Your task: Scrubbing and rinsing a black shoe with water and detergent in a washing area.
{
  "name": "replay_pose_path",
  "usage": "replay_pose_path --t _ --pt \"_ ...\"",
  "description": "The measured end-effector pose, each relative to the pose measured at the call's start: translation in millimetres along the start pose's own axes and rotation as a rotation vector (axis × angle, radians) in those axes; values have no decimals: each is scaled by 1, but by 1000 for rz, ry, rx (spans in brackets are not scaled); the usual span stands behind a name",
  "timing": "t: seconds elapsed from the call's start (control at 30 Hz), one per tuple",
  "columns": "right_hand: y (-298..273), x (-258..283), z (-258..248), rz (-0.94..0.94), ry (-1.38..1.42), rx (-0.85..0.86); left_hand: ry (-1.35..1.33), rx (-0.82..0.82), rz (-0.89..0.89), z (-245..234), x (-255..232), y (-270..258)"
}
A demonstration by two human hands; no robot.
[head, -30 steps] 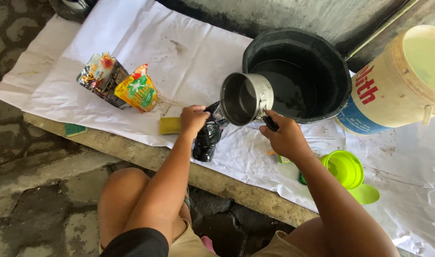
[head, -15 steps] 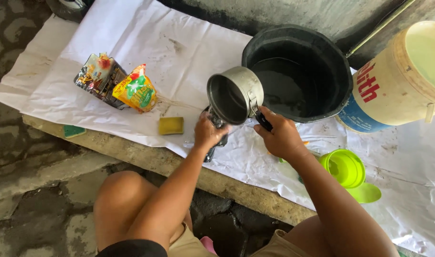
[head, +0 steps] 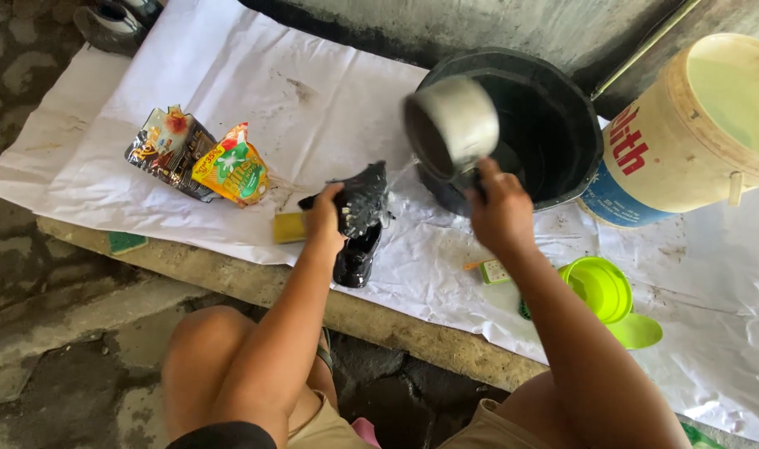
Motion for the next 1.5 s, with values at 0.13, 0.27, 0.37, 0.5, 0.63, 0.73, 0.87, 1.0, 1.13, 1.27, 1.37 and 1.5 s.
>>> replay_pose_path --t 0.13,0.27,0.37,0.5,0.63,0.73,0.87,1.0,1.13,1.27,1.37,1.5 --pt "-2 -74 25 639 670 177 -420 110 -149 0 9 18" --pt "-36 -153 86 1127 1165 121 -576 385 -235 23 16 16" --pt "-42 -149 69 1324 1350 76 -629 407 -190 40 -4 -22" --pt "-56 -166 97 1311 1316 129 -650 396 -116 55 -16 -41" --pt "-55 -182 123 1129 1124 173 276 154 228 35 -41 -22" --pt "-49 -180 123 1130 1115 122 839 192 372 42 -66 -44" --pt "-47 -179 138 1159 1035 161 1241 365 379 56 -75 -71" --pt "-37 -156 122 1059 594 402 1424 542 491 61 -82 -81" --pt "3 -83 93 471 319 454 1560 708 591 71 -90 -103" --pt "4 55 10 -364 750 484 1569 813 609 82 -94 -121" --pt "-29 60 50 -267 694 377 1591 879 620 92 -97 -145" --pt "-28 34 35 -159 877 443 1441 951 651 106 -89 -137"
Point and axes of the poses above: each hand's wrist, its own y-axis towards the middle knuckle, its own z-axis out of the palm, x = y × z, the point moved 6 cm from there along y, towards the middle knuckle, and after that the axes turned 9 degrees about x, right-handed, at the moved point
